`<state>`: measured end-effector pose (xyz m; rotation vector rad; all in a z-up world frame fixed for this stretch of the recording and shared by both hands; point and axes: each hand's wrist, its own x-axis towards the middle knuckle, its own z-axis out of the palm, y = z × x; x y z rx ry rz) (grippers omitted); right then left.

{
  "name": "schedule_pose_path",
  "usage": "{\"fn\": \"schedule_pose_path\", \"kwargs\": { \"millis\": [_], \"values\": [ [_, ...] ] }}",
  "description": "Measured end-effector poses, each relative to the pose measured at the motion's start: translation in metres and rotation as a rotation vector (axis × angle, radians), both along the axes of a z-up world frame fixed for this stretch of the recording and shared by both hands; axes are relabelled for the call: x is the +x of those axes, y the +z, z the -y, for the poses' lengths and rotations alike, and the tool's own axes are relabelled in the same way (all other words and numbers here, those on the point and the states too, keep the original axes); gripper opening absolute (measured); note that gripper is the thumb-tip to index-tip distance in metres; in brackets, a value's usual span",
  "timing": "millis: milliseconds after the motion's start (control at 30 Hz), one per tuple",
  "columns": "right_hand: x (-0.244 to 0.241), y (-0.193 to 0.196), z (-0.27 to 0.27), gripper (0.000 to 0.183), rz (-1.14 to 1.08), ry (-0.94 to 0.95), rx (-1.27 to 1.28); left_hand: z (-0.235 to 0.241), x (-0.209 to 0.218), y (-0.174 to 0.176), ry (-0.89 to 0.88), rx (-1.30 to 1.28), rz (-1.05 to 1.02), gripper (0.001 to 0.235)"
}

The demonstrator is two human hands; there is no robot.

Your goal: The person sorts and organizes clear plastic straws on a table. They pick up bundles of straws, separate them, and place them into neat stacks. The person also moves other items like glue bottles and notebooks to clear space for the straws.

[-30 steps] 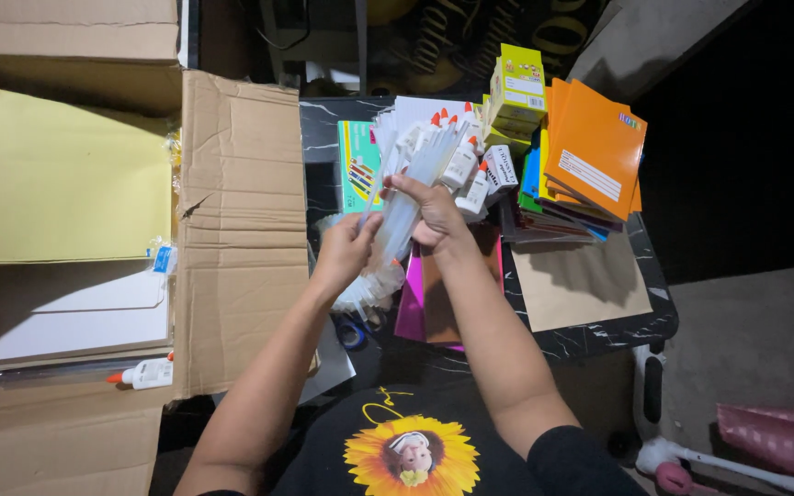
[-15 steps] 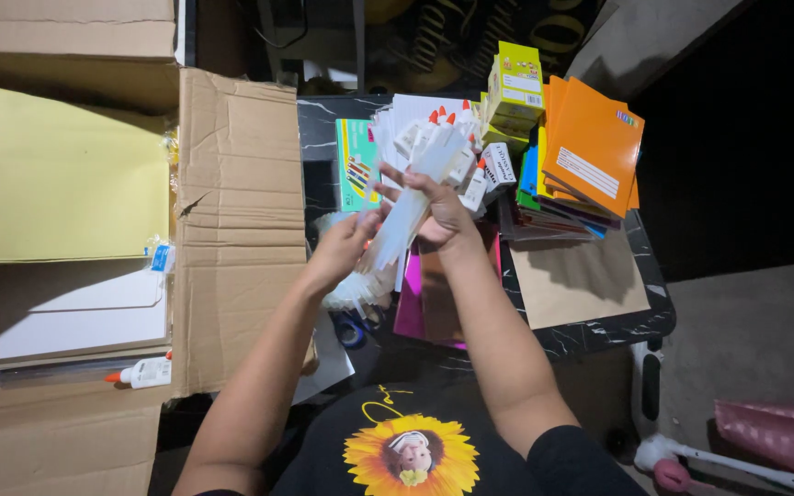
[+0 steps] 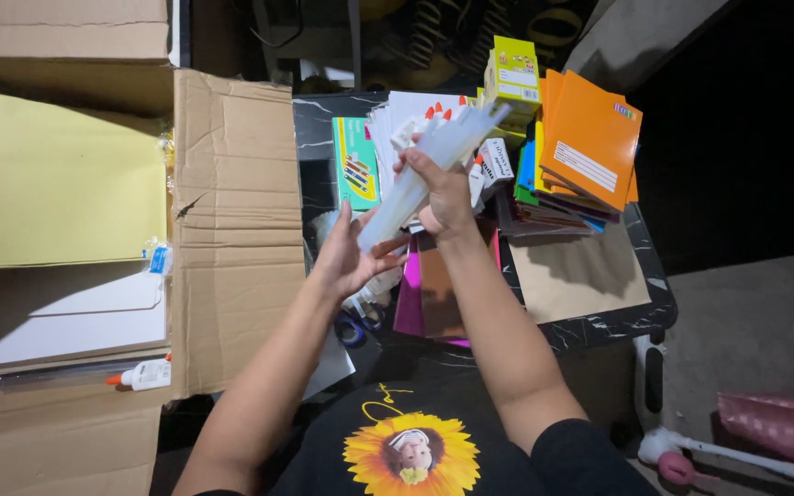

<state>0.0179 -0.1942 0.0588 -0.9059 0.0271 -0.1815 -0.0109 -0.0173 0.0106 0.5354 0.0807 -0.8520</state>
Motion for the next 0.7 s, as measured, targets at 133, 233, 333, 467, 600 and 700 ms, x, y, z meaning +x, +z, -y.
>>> {"fn": "schedule_pose_path", "kwargs": {
  "millis": [133,233,333,467,600,700],
  "values": [
    [-0.024,0.016,-0.010,0.037,0.114,-0.151,-0.103,0.036,0.013,-0.039,0.124,-0.142,-0.157,0.070],
    [-0.036,0.015,-0.006,0.035,0.149,-0.120,-0.143,0.071,0.037,-0.105,0.213,-0.305,-0.176,0.067],
    [-0.042,0.007,0.001,0.036,0.161,-0.116,-0.167,0.093,0.043,-0.098,0.306,-0.295,-0.271,0.060],
    [-0.050,-0.007,0.010,0.029,0.102,-0.144,-0.559,0.118,0.049,-0.114,0.321,-0.133,-0.314,0.042],
    [-0.049,-0.024,0.009,0.034,-0.002,-0.105,-0.704,0.125,0.052,-0.140,0.390,0.020,-0.205,0.034],
    [-0.053,-0.013,0.010,0.037,0.071,0.002,-0.556,0.117,0.044,-0.126,0.427,0.155,-0.170,0.035]
  ]
}}
